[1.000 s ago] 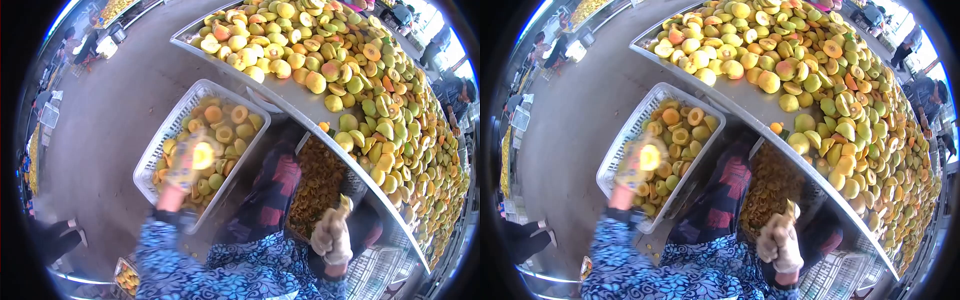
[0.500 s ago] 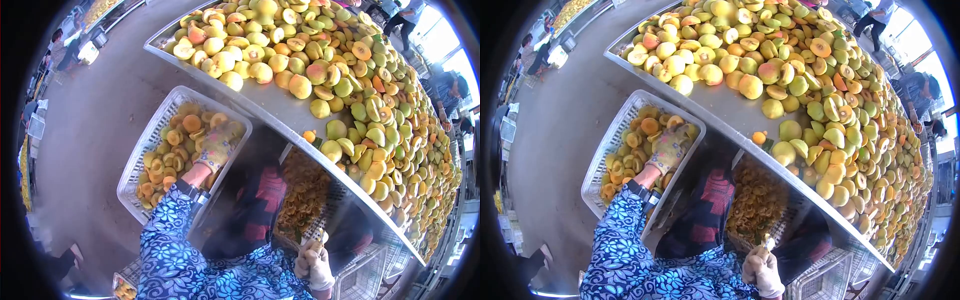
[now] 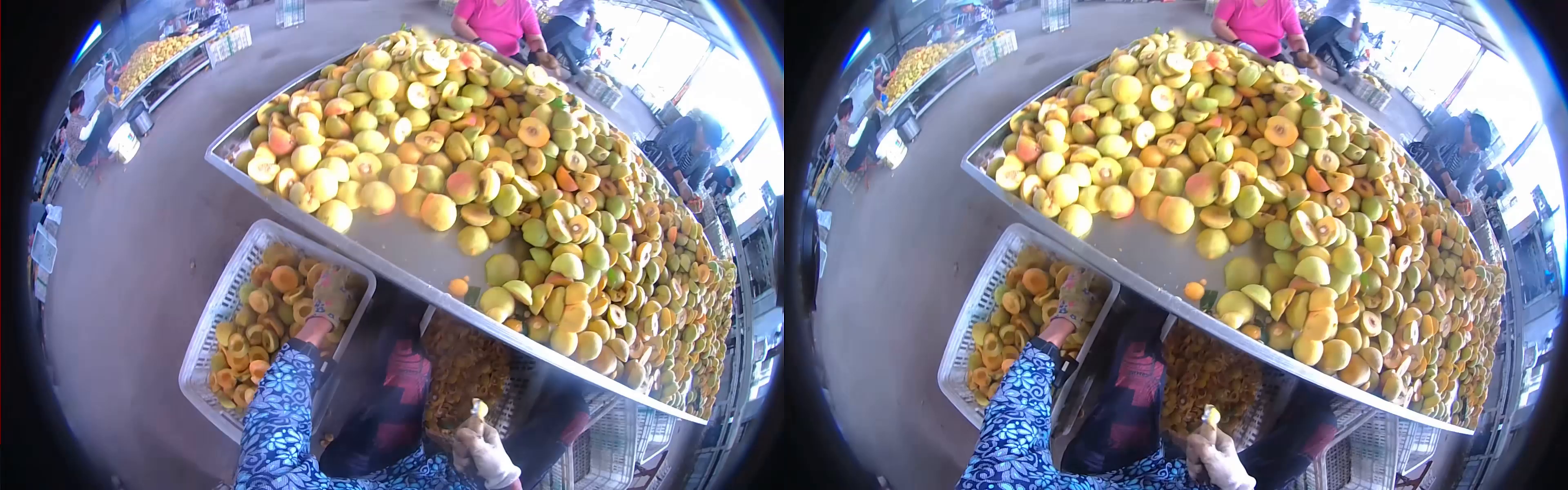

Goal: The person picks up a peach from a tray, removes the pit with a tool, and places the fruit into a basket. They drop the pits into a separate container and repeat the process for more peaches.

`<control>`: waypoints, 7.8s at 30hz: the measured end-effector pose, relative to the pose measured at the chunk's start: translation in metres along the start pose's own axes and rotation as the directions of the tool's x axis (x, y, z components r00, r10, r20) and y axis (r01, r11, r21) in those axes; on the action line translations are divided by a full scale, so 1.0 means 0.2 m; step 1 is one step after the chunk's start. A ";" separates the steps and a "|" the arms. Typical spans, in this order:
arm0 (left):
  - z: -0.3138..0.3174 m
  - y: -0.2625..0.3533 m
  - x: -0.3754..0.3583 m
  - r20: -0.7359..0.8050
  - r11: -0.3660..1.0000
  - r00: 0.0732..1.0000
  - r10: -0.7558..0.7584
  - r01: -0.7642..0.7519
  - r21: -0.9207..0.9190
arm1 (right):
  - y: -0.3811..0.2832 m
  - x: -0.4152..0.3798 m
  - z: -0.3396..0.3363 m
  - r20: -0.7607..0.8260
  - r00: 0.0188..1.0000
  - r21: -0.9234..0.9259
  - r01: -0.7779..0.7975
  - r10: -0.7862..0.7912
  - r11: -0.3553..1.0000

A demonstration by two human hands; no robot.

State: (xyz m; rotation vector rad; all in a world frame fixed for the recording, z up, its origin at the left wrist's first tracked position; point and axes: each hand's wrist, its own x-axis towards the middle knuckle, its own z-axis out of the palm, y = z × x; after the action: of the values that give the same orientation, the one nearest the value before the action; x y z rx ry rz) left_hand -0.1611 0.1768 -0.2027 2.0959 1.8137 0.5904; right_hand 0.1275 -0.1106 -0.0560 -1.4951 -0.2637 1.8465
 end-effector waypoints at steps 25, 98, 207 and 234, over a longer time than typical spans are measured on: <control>-0.56 1.08 0.34 0.241 0.531 0.962 0.128 0.139 -0.836 | -0.08 -0.11 -0.19 0.020 0.885 -0.680 0.353 -0.465 0.643; -0.49 1.41 -0.79 0.072 0.452 0.996 0.054 0.040 -0.891 | -0.34 -0.07 -0.03 0.614 0.622 -0.418 0.778 -0.486 0.468; -0.46 1.08 -0.80 0.372 -0.443 0.917 0.140 0.394 -0.805 | 0.01 0.14 -0.13 0.238 0.530 -0.944 0.325 -0.814 -0.064; -0.10 -0.79 0.21 -0.053 0.871 0.940 -0.336 0.332 0.363 | 0.16 0.32 -0.13 -0.125 0.886 -0.793 0.182 -0.447 0.582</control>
State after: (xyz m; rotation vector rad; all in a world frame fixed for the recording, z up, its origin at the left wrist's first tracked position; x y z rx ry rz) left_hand -0.3021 0.2408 -0.2563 1.9096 2.3592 0.1529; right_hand 0.1345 -0.0991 -0.1320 -2.0960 -1.2117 1.1828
